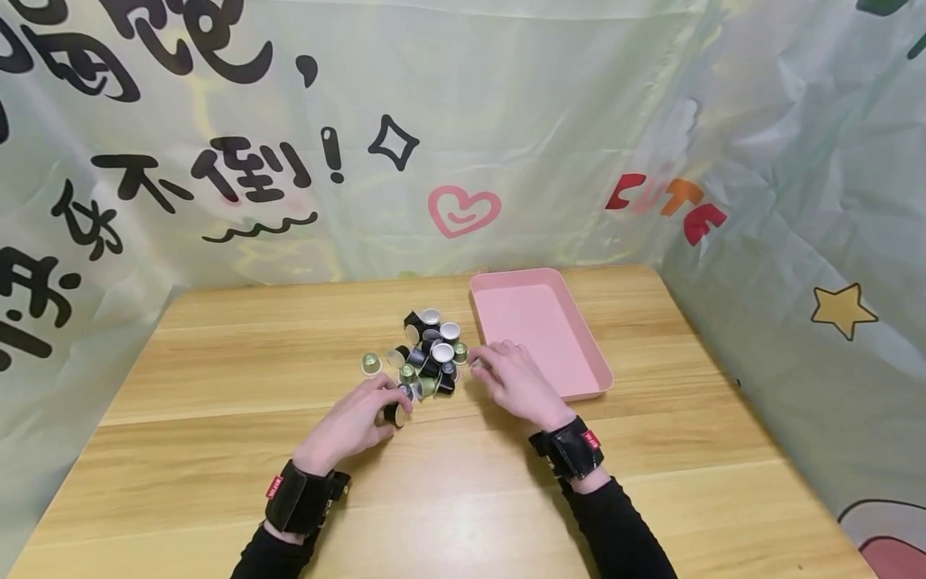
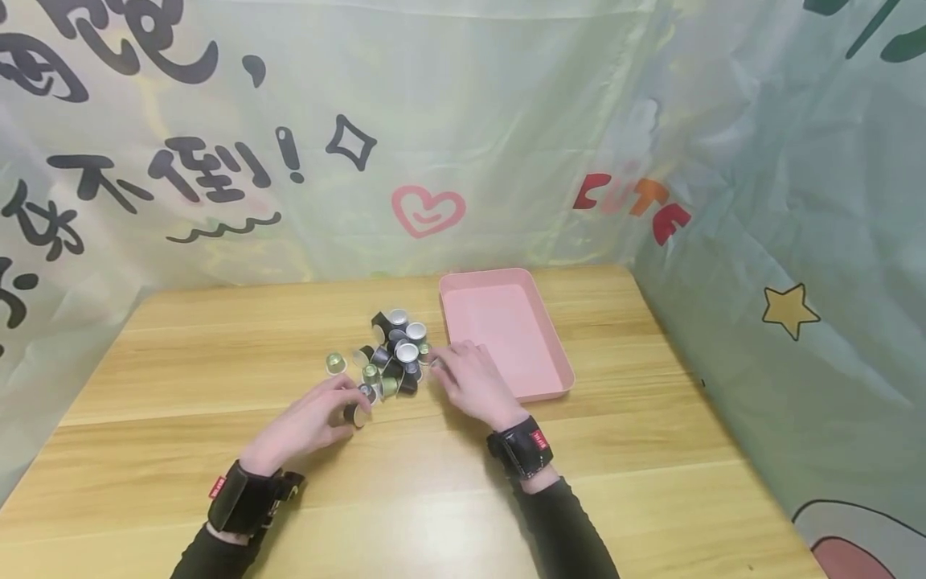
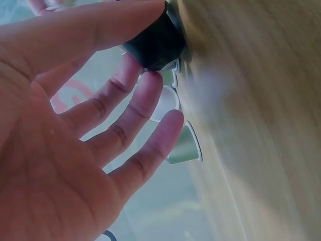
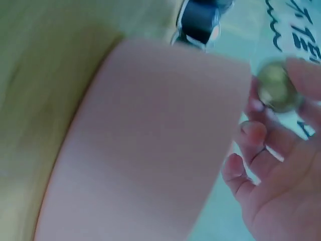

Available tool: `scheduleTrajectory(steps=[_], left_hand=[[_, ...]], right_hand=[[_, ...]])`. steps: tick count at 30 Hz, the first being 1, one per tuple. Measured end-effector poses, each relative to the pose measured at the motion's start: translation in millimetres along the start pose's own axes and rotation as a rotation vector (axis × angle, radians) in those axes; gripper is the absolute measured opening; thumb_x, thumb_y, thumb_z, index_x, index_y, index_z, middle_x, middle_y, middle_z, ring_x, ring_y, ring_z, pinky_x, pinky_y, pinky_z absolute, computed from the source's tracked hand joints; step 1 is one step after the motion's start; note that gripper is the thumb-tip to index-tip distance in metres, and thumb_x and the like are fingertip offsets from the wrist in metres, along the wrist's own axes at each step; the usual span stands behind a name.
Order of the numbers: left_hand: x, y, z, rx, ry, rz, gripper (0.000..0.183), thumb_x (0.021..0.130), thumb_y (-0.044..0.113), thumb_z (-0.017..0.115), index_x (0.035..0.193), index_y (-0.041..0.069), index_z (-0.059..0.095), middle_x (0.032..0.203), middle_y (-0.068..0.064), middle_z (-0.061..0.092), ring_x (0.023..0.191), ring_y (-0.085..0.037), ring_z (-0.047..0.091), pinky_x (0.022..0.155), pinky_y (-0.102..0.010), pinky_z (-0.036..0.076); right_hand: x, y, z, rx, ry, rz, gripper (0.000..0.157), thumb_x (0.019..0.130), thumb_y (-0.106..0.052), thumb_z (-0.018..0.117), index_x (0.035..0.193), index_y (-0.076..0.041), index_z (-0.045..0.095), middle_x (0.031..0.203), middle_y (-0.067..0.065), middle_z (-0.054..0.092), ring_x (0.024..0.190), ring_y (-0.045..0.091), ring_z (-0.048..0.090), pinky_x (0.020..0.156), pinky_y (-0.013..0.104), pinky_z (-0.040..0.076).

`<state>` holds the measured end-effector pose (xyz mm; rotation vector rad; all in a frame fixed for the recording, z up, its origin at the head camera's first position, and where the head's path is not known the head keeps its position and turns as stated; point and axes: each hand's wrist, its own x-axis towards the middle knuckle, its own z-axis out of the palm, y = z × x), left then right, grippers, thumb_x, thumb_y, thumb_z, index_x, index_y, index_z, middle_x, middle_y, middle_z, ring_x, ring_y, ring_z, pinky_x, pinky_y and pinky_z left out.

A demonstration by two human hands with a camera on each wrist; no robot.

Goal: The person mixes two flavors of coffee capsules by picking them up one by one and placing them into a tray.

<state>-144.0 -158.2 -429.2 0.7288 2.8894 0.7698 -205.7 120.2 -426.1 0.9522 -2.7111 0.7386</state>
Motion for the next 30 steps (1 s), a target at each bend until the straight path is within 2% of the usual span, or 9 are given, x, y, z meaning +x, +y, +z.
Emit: scheduleTrajectory(steps=[5,9,13,17,23,27,30], left_hand=[[0.2,0.1,0.2,0.013,0.001,0.001,0.034,0.078,-0.001,0.080,0.106,0.016,0.073,0.111,-0.001,0.060,0.090,-0.015,0.055,0.078,-0.029,0.052],[-0.4,-1.4,1.6,0.022,0.006,-0.014,0.034,0.076,-0.002,0.081,0.105,0.016,0.074,0.110,-0.001,0.061,0.096,-0.016,0.059,0.086,-0.036,0.057],[-1.2,-2.5,2.4,0.013,0.000,-0.033,0.033,0.075,-0.003,0.081,0.102,0.015,0.074,0.108,-0.001,0.062,0.102,-0.019,0.061,0.093,-0.043,0.058],[-1.3,-2.2,2.7,0.008,0.000,-0.042,0.033,0.075,-0.003,0.081,0.101,0.015,0.074,0.105,0.002,0.062,0.101,-0.018,0.061,0.091,-0.042,0.058],[-0.2,-1.2,3.3,0.007,0.007,-0.051,0.031,0.077,-0.003,0.080,0.101,0.015,0.073,0.102,0.003,0.061,0.098,-0.016,0.060,0.089,-0.040,0.057],[-0.5,-0.9,2.9,-0.004,0.007,-0.057,0.032,0.077,-0.002,0.079,0.103,0.015,0.073,0.104,0.002,0.062,0.099,-0.017,0.061,0.089,-0.041,0.058],[-0.7,-0.9,2.0,-0.010,0.003,-0.062,0.034,0.077,-0.003,0.079,0.105,0.015,0.072,0.106,0.001,0.062,0.099,-0.018,0.061,0.088,-0.041,0.058]], right_hand=[[-3.3,12.9,-11.1,0.056,0.185,0.134,0.013,0.099,-0.019,0.062,0.109,-0.010,0.064,0.084,0.005,0.070,0.071,0.016,0.061,0.065,0.032,0.053],[-8.0,22.2,-18.7,0.051,0.244,0.252,0.016,0.096,-0.021,0.066,0.107,-0.010,0.063,0.081,0.008,0.070,0.068,0.019,0.061,0.063,0.033,0.052],[-11.8,27.6,-23.0,0.048,0.201,0.346,0.020,0.094,-0.024,0.069,0.105,-0.008,0.064,0.084,0.011,0.073,0.071,0.022,0.065,0.065,0.035,0.053],[-14.3,31.0,-23.5,0.046,0.147,0.404,0.025,0.093,-0.027,0.071,0.104,-0.006,0.063,0.087,0.013,0.073,0.074,0.025,0.066,0.064,0.035,0.053],[-16.4,34.9,-22.3,0.030,0.126,0.451,0.027,0.093,-0.026,0.071,0.108,-0.005,0.063,0.091,0.014,0.074,0.078,0.028,0.067,0.063,0.035,0.050],[-17.1,36.8,-21.7,-0.034,0.082,0.504,0.026,0.094,-0.027,0.069,0.110,-0.008,0.063,0.092,0.013,0.074,0.079,0.028,0.067,0.063,0.037,0.049],[-16.7,36.9,-21.5,-0.099,0.047,0.534,0.026,0.093,-0.029,0.067,0.111,-0.010,0.064,0.093,0.013,0.075,0.082,0.030,0.068,0.069,0.043,0.051]])
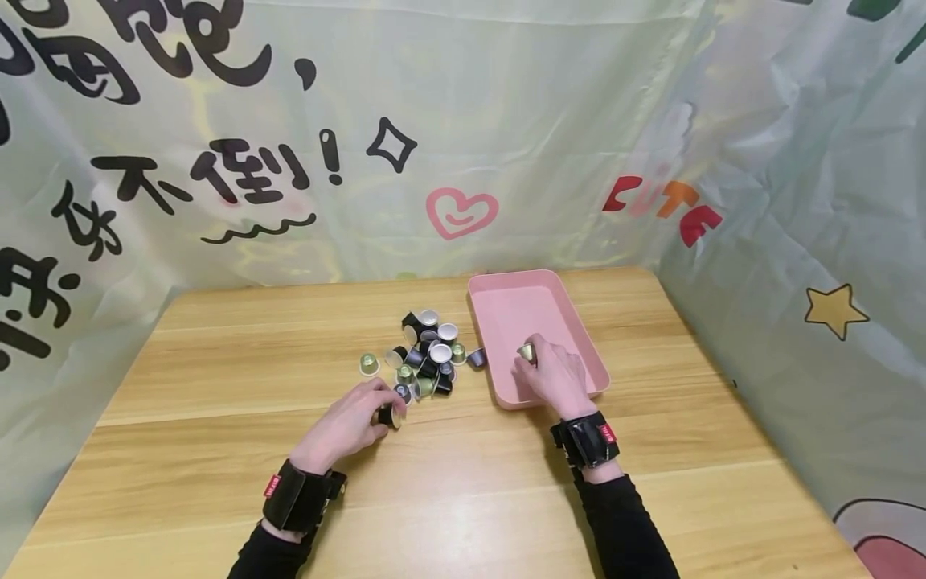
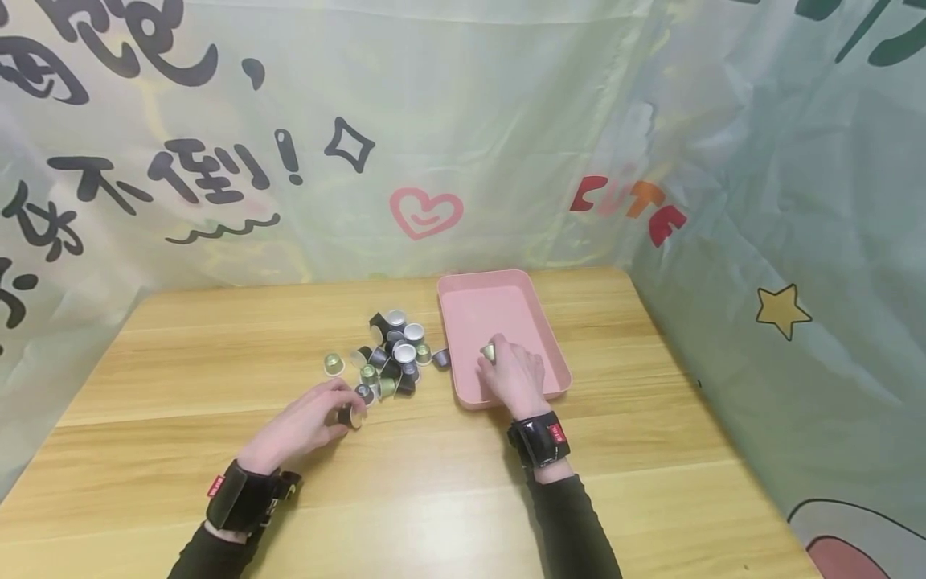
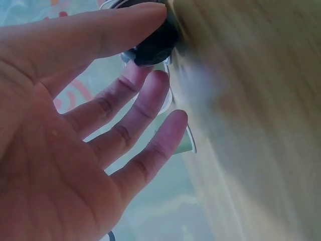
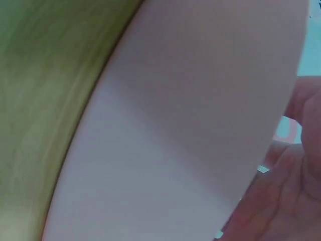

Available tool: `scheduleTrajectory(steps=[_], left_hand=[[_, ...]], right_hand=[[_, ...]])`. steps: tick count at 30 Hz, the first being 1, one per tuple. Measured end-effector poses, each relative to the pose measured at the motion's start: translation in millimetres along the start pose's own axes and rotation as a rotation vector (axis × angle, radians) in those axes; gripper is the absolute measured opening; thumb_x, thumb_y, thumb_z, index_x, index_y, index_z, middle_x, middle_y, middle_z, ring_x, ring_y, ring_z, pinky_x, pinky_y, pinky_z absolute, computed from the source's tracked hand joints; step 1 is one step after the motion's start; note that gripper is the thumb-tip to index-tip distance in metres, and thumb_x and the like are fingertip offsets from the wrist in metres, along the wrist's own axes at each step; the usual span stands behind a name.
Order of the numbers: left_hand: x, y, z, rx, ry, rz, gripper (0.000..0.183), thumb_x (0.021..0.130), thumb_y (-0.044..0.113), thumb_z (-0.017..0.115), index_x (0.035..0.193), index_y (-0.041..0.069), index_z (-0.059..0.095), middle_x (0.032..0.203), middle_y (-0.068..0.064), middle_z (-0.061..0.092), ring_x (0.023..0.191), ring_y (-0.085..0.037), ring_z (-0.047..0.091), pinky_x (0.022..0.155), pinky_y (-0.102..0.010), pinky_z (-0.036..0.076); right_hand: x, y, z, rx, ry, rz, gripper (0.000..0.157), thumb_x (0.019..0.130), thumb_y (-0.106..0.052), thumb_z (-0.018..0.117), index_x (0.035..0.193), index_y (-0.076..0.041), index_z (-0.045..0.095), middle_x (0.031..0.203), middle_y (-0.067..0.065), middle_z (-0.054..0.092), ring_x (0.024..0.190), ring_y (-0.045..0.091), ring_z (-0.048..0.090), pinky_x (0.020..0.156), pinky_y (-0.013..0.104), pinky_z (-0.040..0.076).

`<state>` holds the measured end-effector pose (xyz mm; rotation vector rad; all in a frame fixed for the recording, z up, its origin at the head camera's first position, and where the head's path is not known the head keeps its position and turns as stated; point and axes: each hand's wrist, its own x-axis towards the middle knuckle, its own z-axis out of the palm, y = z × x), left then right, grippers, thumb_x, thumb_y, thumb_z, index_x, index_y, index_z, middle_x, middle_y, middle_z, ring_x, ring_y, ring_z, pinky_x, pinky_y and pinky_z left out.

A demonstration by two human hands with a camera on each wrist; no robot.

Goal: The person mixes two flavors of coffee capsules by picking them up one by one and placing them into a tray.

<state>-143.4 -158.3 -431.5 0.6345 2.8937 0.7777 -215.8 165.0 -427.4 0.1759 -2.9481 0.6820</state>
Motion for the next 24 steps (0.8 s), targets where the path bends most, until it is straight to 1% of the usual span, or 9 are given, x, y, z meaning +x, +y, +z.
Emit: scheduleTrajectory(steps=[4,6,9,12,14,17,19,21,24], left_hand=[[-0.7,-0.5,-3.5,-0.014,-0.005,-0.020,0.044,0.075,-0.003,0.080,0.113,0.017,0.070,0.112,-0.003,0.062,0.092,-0.018,0.059,0.081,-0.037,0.056],[-1.3,-1.0,-6.6,-0.024,0.004,-0.025,0.052,0.074,0.000,0.082,0.122,0.016,0.067,0.119,-0.006,0.061,0.096,-0.021,0.061,0.085,-0.042,0.057],[-1.9,-2.7,-11.7,-0.050,0.046,-0.016,0.072,0.074,0.009,0.086,0.139,0.015,0.056,0.133,-0.013,0.058,0.112,-0.031,0.062,0.096,-0.055,0.056],[-1.2,-3.7,-17.1,-0.069,0.111,-0.012,0.090,0.074,0.022,0.088,0.151,0.017,0.041,0.147,-0.017,0.050,0.133,-0.039,0.051,0.106,-0.064,0.046],[-0.8,-3.9,-20.3,-0.078,0.152,-0.019,0.098,0.075,0.030,0.088,0.156,0.020,0.034,0.154,-0.017,0.043,0.138,-0.040,0.046,0.108,-0.068,0.042],[-1.0,-4.0,-24.0,-0.083,0.190,-0.036,0.103,0.076,0.038,0.086,0.159,0.021,0.027,0.160,-0.017,0.034,0.144,-0.041,0.039,0.110,-0.071,0.037],[-1.8,-3.7,-25.5,-0.082,0.205,-0.035,0.104,0.076,0.040,0.086,0.159,0.021,0.026,0.161,-0.018,0.032,0.144,-0.042,0.038,0.110,-0.071,0.036],[-2.5,-3.8,-26.1,-0.074,0.212,-0.033,0.104,0.076,0.040,0.086,0.159,0.020,0.026,0.161,-0.019,0.033,0.144,-0.042,0.038,0.111,-0.072,0.036],[-3.7,-3.2,-25.7,-0.055,0.210,-0.031,0.099,0.076,0.039,0.086,0.156,0.018,0.031,0.157,-0.020,0.037,0.139,-0.042,0.044,0.108,-0.071,0.039]], right_hand=[[0.6,-0.4,1.4,-0.054,-0.025,0.022,0.027,0.093,-0.029,0.065,0.112,-0.010,0.064,0.097,0.015,0.076,0.088,0.034,0.070,0.081,0.050,0.050],[1.1,-0.2,2.7,-0.065,-0.037,0.028,0.028,0.092,-0.029,0.065,0.113,-0.010,0.065,0.099,0.016,0.076,0.090,0.036,0.070,0.084,0.052,0.048],[1.9,0.4,5.1,-0.075,-0.049,0.037,0.029,0.092,-0.029,0.066,0.115,-0.011,0.065,0.102,0.017,0.076,0.094,0.037,0.070,0.087,0.053,0.046],[2.4,1.4,6.6,-0.088,-0.054,0.043,0.033,0.093,-0.030,0.067,0.119,-0.010,0.065,0.105,0.018,0.076,0.096,0.039,0.069,0.089,0.054,0.045],[2.7,2.5,7.7,-0.087,-0.047,0.045,0.039,0.093,-0.031,0.066,0.126,-0.009,0.062,0.109,0.019,0.075,0.099,0.040,0.069,0.092,0.056,0.045],[2.8,3.4,7.2,-0.082,-0.029,0.047,0.050,0.094,-0.032,0.064,0.137,-0.008,0.056,0.120,0.021,0.072,0.105,0.043,0.068,0.096,0.059,0.045],[3.1,3.2,5.4,-0.068,-0.014,0.049,0.053,0.094,-0.031,0.061,0.141,-0.008,0.053,0.125,0.021,0.070,0.108,0.045,0.066,0.098,0.060,0.045],[3.7,2.7,2.7,-0.058,0.003,0.046,0.052,0.096,-0.031,0.059,0.142,-0.008,0.052,0.123,0.021,0.071,0.108,0.045,0.066,0.098,0.061,0.044],[3.5,2.0,-0.8,-0.023,0.036,0.036,0.050,0.098,-0.030,0.058,0.142,-0.008,0.052,0.115,0.020,0.071,0.104,0.042,0.065,0.097,0.060,0.043]])
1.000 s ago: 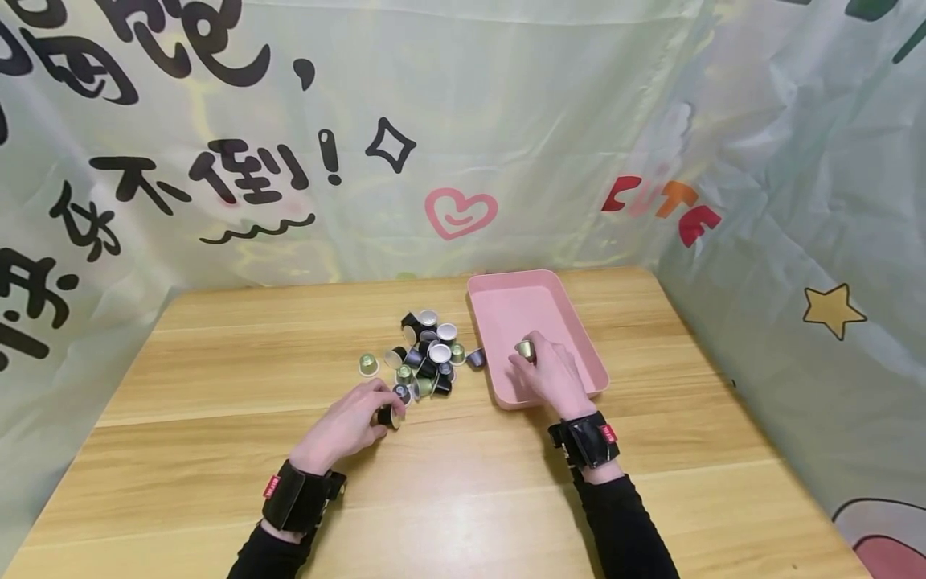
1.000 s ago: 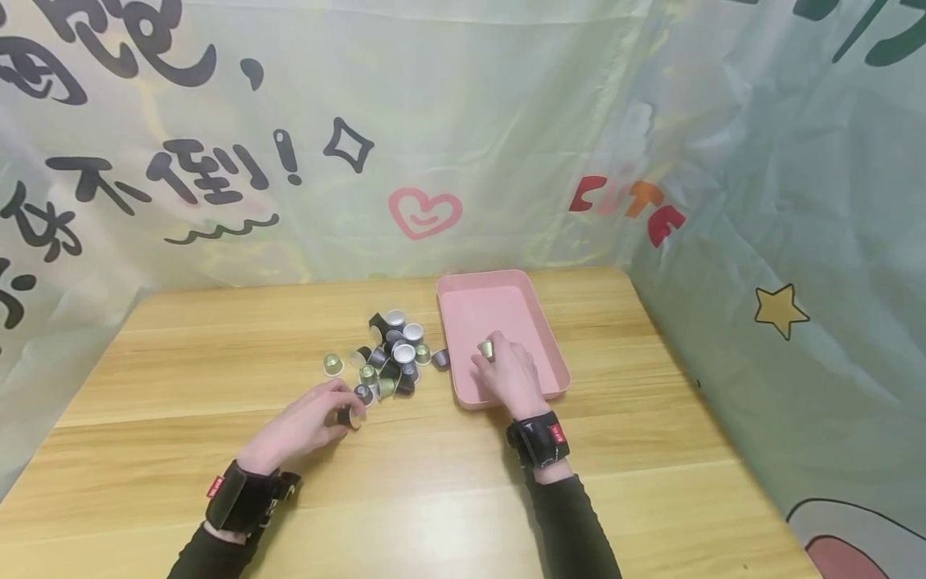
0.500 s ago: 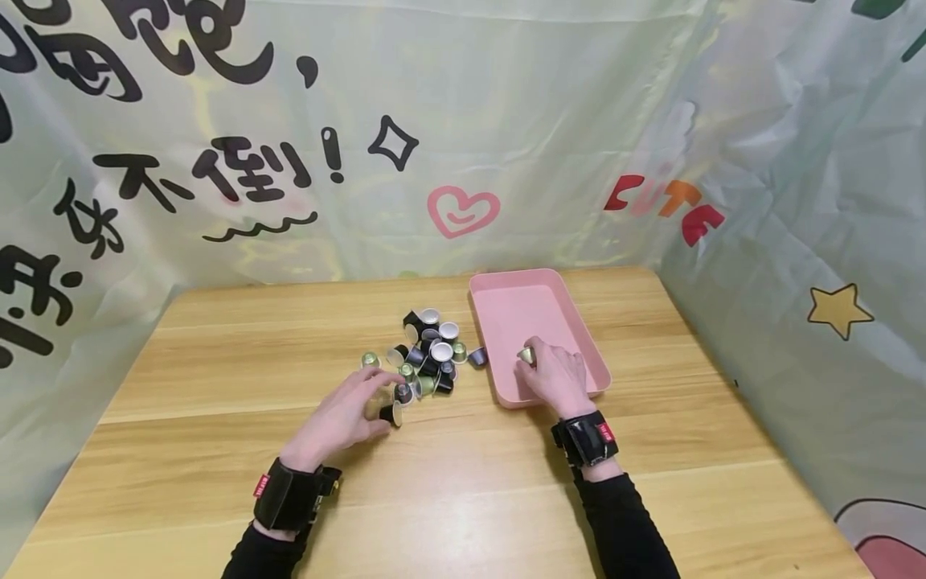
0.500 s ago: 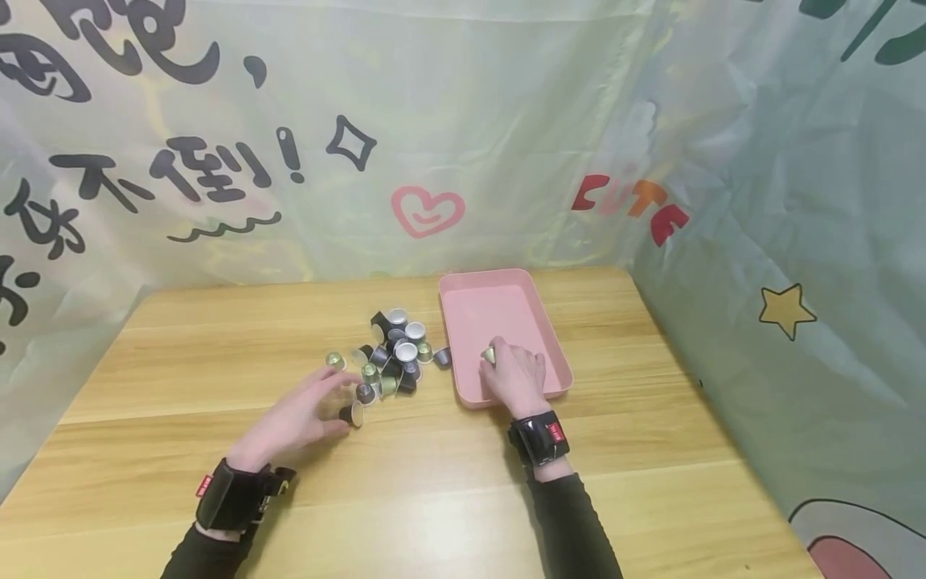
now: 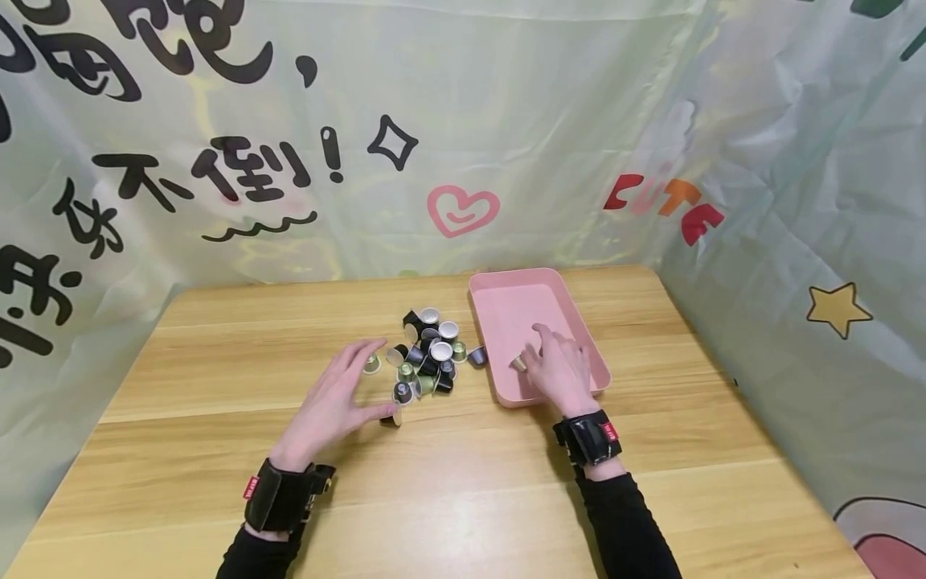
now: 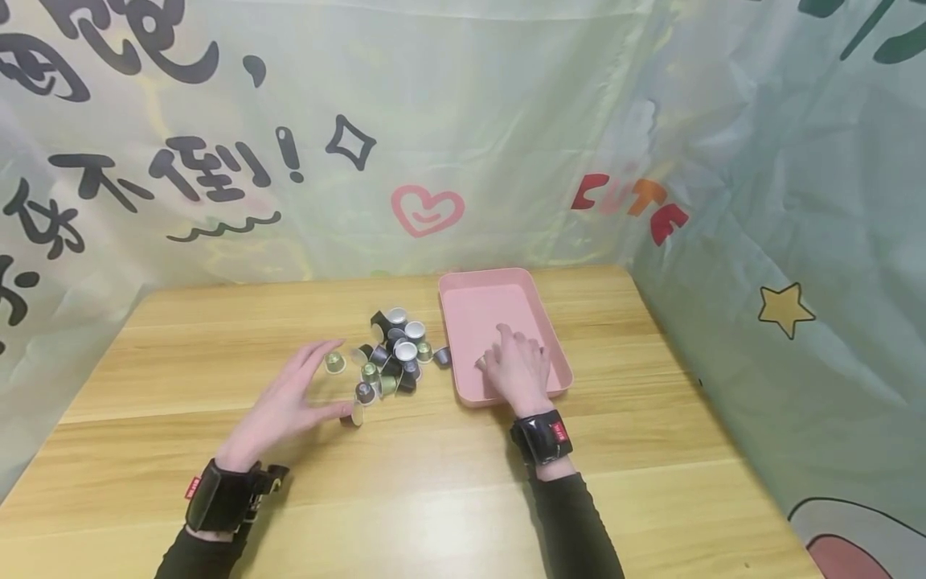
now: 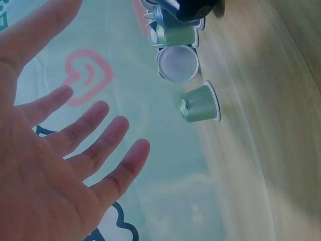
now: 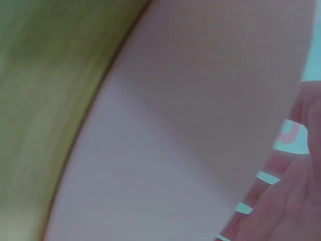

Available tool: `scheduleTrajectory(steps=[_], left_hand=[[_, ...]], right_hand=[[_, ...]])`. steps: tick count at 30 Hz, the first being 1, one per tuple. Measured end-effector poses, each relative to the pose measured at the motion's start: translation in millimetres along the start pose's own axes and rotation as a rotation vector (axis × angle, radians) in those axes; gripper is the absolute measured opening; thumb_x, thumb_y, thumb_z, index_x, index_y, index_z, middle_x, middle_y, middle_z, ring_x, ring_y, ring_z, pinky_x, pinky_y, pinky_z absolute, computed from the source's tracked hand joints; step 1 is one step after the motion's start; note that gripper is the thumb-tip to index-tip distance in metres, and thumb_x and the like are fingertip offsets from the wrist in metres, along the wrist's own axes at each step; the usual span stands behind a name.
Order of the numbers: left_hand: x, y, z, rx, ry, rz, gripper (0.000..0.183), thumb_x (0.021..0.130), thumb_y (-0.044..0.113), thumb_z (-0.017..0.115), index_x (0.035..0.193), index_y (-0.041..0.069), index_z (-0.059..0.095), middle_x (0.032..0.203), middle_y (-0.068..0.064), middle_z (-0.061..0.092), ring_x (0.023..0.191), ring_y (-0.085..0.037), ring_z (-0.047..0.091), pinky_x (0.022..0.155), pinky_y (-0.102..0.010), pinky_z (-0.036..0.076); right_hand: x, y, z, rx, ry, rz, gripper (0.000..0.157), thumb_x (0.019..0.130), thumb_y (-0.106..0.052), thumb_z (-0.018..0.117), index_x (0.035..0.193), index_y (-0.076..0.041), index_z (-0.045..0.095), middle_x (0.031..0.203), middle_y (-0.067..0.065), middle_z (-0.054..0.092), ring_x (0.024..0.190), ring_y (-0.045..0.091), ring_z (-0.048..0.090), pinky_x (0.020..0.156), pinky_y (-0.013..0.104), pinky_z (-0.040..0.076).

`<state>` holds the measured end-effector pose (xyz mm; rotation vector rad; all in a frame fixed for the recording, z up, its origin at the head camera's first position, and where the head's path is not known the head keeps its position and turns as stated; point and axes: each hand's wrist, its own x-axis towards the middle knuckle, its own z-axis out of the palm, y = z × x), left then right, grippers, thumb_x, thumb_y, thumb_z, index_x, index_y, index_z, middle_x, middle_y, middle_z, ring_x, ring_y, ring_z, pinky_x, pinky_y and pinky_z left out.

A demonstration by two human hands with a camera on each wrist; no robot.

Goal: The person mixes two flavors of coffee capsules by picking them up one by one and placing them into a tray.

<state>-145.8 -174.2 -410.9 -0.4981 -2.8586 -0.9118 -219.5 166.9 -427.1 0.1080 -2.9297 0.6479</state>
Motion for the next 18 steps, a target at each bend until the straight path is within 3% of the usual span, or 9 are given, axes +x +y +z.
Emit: scheduleTrajectory(steps=[3,11,18], left_hand=[[-0.6,1.5,0.9,0.020,-0.002,-0.002,0.094,0.075,0.040,0.086,0.153,0.018,0.038,0.152,-0.019,0.044,0.133,-0.041,0.049,0.104,-0.070,0.044],[-2.6,7.1,5.5,0.080,-0.017,0.035,0.084,0.071,0.032,0.091,0.143,0.015,0.051,0.136,-0.014,0.057,0.125,-0.037,0.056,0.101,-0.062,0.049],[-2.6,11.4,9.5,0.106,-0.134,0.031,0.058,0.069,0.019,0.090,0.121,0.015,0.065,0.121,-0.010,0.062,0.115,-0.032,0.061,0.098,-0.058,0.053]], right_hand=[[-0.3,1.0,-3.4,0.046,0.042,-0.025,0.050,0.098,-0.029,0.059,0.142,-0.008,0.051,0.114,0.020,0.069,0.104,0.040,0.064,0.097,0.059,0.041],[-0.6,4.0,-8.5,0.203,0.122,-0.096,0.052,0.095,-0.024,0.065,0.142,-0.006,0.051,0.142,0.021,0.058,0.128,0.043,0.056,0.110,0.062,0.038],[1.9,6.3,-11.1,0.337,0.163,-0.148,0.052,0.094,-0.019,0.066,0.142,-0.004,0.051,0.146,0.020,0.055,0.131,0.042,0.054,0.110,0.058,0.043]])
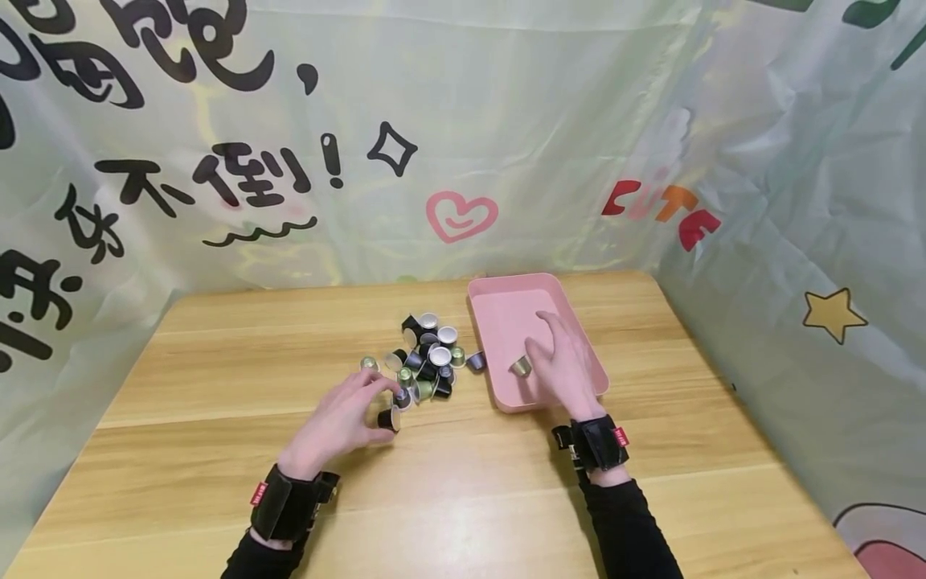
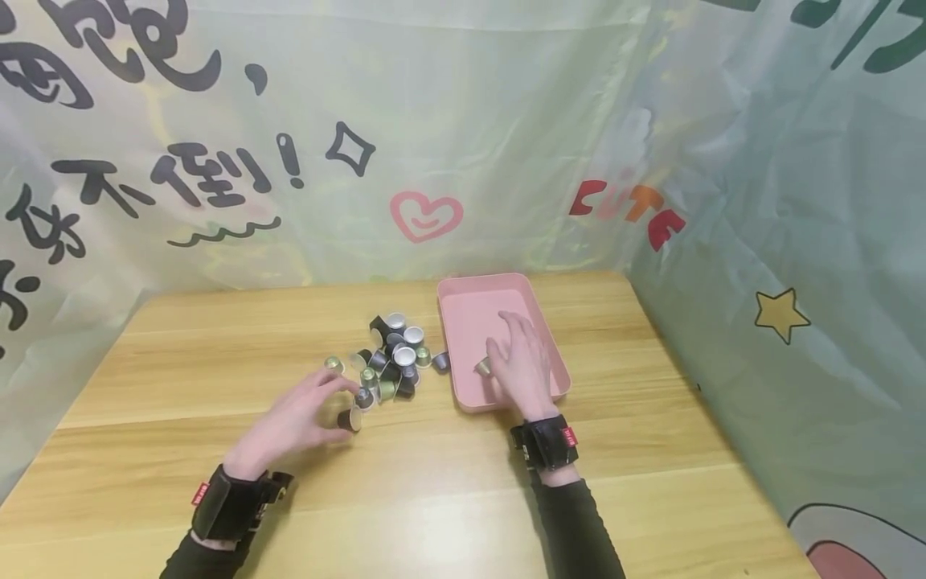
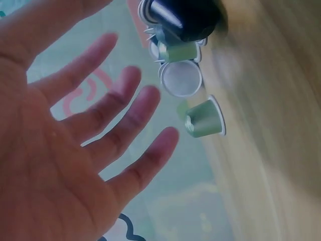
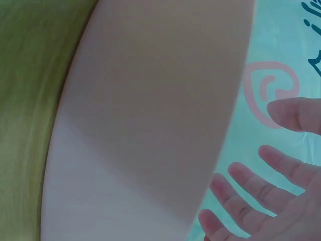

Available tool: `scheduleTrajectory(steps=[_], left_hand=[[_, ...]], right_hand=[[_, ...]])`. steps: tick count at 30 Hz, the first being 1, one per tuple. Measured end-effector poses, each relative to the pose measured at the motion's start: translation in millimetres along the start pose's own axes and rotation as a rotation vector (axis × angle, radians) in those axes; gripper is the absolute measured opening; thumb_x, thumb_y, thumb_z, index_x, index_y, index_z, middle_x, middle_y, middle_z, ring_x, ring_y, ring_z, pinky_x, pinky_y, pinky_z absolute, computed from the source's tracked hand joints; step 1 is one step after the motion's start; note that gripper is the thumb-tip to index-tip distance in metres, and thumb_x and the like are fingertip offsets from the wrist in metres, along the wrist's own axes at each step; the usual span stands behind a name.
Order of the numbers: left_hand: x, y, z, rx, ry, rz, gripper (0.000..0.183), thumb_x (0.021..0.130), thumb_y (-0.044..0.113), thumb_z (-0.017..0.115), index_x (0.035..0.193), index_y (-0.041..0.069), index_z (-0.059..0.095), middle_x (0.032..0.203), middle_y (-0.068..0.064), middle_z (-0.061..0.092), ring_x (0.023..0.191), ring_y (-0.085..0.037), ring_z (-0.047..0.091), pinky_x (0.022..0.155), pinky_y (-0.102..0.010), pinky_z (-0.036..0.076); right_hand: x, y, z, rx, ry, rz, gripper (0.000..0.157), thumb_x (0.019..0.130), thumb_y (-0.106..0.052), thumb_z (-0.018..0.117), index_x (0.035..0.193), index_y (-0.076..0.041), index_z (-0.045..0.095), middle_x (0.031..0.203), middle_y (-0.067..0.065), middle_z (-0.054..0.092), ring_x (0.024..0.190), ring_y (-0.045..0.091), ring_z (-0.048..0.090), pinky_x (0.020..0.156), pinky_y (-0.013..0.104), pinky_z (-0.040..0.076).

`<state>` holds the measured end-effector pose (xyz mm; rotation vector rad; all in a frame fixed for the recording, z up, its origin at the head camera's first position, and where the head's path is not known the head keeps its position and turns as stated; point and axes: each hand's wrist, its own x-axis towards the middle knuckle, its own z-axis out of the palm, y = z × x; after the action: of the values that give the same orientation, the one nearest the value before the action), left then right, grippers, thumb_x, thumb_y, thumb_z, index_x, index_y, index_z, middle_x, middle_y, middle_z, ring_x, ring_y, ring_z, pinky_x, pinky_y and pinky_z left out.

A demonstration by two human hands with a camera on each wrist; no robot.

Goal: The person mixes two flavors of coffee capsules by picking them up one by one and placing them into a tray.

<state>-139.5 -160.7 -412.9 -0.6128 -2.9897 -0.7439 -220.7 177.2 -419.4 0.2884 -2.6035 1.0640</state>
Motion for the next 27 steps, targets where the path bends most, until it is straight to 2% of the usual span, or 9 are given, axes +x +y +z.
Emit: scheduleTrajectory(steps=[4,13,20,27], left_hand=[[-0.8,1.7,2.0,-0.018,-0.049,-0.002,0.048,0.070,0.014,0.089,0.113,0.018,0.068,0.117,-0.006,0.063,0.112,-0.028,0.062,0.100,-0.055,0.053],[-0.9,-0.8,7.1,-0.005,-0.087,0.007,0.033,0.073,0.005,0.085,0.101,0.017,0.073,0.106,0.001,0.062,0.096,-0.018,0.060,0.086,-0.039,0.055],[-0.5,-5.3,12.0,-0.008,-0.104,0.007,0.029,0.076,0.003,0.083,0.101,0.016,0.075,0.103,0.003,0.063,0.098,-0.017,0.061,0.091,-0.042,0.057],[-1.6,-9.8,13.8,-0.006,-0.085,0.039,0.026,0.078,0.000,0.080,0.098,0.014,0.074,0.097,0.004,0.062,0.091,-0.013,0.060,0.085,-0.036,0.057]], right_hand=[[0.1,0.2,0.5,0.030,-0.014,-0.009,0.052,0.095,-0.018,0.065,0.143,-0.003,0.049,0.147,0.020,0.054,0.133,0.042,0.052,0.112,0.058,0.042],[-0.6,-0.3,1.8,0.034,-0.043,0.001,0.051,0.095,-0.019,0.064,0.142,-0.004,0.051,0.149,0.020,0.052,0.137,0.039,0.049,0.116,0.056,0.039],[-1.0,1.6,4.9,0.020,-0.048,-0.012,0.051,0.096,-0.020,0.064,0.142,-0.004,0.051,0.149,0.021,0.051,0.138,0.039,0.048,0.117,0.057,0.038],[-1.2,1.1,6.2,0.014,-0.054,-0.005,0.050,0.096,-0.020,0.063,0.142,-0.004,0.052,0.149,0.023,0.049,0.139,0.040,0.047,0.117,0.058,0.037]])
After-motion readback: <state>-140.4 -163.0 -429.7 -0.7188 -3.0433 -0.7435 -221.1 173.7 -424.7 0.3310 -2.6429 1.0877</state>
